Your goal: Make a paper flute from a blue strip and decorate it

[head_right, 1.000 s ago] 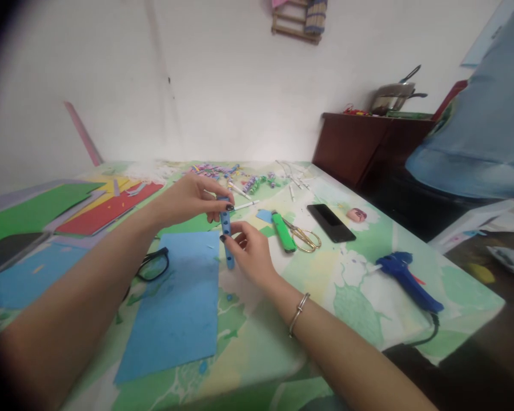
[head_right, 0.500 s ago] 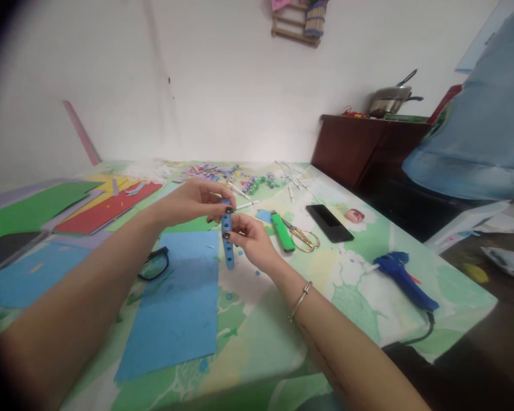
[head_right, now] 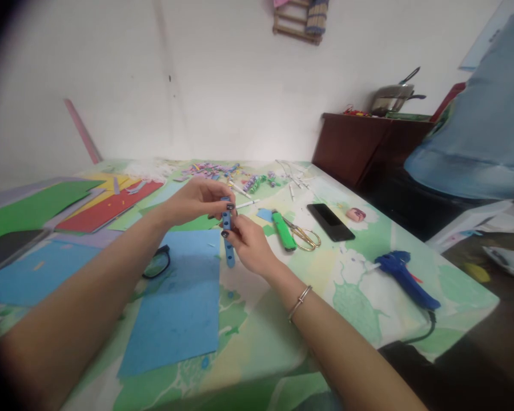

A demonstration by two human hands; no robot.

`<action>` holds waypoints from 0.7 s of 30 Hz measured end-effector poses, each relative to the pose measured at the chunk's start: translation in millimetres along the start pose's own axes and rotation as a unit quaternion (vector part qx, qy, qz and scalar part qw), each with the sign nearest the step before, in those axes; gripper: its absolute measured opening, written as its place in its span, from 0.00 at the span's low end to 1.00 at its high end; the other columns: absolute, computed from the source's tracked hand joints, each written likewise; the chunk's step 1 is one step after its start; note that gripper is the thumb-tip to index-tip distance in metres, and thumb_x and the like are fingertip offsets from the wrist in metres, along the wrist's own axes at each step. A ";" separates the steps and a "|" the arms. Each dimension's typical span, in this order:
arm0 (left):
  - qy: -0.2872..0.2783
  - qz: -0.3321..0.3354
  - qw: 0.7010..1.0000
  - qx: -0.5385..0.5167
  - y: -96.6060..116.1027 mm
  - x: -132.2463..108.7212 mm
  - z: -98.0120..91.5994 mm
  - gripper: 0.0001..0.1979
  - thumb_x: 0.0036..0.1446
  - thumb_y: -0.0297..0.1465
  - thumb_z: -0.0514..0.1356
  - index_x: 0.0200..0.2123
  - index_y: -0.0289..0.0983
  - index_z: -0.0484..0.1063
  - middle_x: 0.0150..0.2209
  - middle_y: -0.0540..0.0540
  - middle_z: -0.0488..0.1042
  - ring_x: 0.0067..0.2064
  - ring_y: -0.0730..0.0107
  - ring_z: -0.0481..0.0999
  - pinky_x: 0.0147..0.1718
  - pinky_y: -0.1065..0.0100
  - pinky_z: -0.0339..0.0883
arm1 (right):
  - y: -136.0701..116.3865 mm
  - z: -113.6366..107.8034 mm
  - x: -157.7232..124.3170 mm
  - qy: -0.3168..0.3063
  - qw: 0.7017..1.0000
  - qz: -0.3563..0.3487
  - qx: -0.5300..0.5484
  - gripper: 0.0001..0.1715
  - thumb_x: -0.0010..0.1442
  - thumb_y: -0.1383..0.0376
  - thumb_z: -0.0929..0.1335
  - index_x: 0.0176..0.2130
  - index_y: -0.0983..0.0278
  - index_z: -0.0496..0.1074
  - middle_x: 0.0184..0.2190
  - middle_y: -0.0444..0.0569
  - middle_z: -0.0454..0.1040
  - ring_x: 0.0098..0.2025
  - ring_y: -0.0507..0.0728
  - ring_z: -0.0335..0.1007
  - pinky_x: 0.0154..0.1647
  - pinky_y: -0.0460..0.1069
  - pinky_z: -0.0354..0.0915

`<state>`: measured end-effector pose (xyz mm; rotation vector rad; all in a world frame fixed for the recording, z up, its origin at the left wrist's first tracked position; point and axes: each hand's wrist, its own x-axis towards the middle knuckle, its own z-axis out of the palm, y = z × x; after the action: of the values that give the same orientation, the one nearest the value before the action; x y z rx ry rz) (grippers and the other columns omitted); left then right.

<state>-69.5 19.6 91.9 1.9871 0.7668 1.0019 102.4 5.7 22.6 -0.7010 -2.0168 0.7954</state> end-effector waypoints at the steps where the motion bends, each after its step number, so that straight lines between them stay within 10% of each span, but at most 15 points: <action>1: -0.007 0.000 1.000 -0.004 0.5 -0.1 0.3 0.06 0.53 0.31 0.63 0.32 0.34 0.76 0.27 0.45 0.76 0.23 0.74 0.72 0.20 0.74 0.63 | 2.4 -0.1 0.3 0.000 0.999 0.009 0.032 0.09 0.60 0.61 0.63 0.35 0.63 0.69 0.35 0.50 0.68 0.34 0.55 0.64 0.34 0.50 0.61; 8: -0.030 0.023 0.999 -0.008 4.0 -1.0 1.9 0.10 0.54 0.31 0.62 0.39 0.35 0.78 0.29 0.43 0.77 0.27 0.73 0.72 0.23 0.74 0.63 | 16.7 -8.1 2.8 -0.101 0.955 0.077 0.268 0.12 0.54 0.57 0.70 0.36 0.62 0.74 0.35 0.48 0.75 0.38 0.54 0.69 0.40 0.50 0.65; 21: -0.028 -0.008 0.999 0.014 5.7 -2.3 -3.5 0.08 0.53 0.33 0.63 0.31 0.33 0.76 0.25 0.45 0.74 0.24 0.76 0.69 0.20 0.74 0.62 | 19.4 -13.4 -2.3 -0.147 0.974 0.068 0.157 0.06 0.53 0.65 0.70 0.32 0.66 0.73 0.30 0.46 0.73 0.33 0.53 0.69 0.35 0.49 0.66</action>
<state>-72.8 16.1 97.1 2.0223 0.7676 0.9265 118.4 20.3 12.9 -0.5653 -2.0478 1.3315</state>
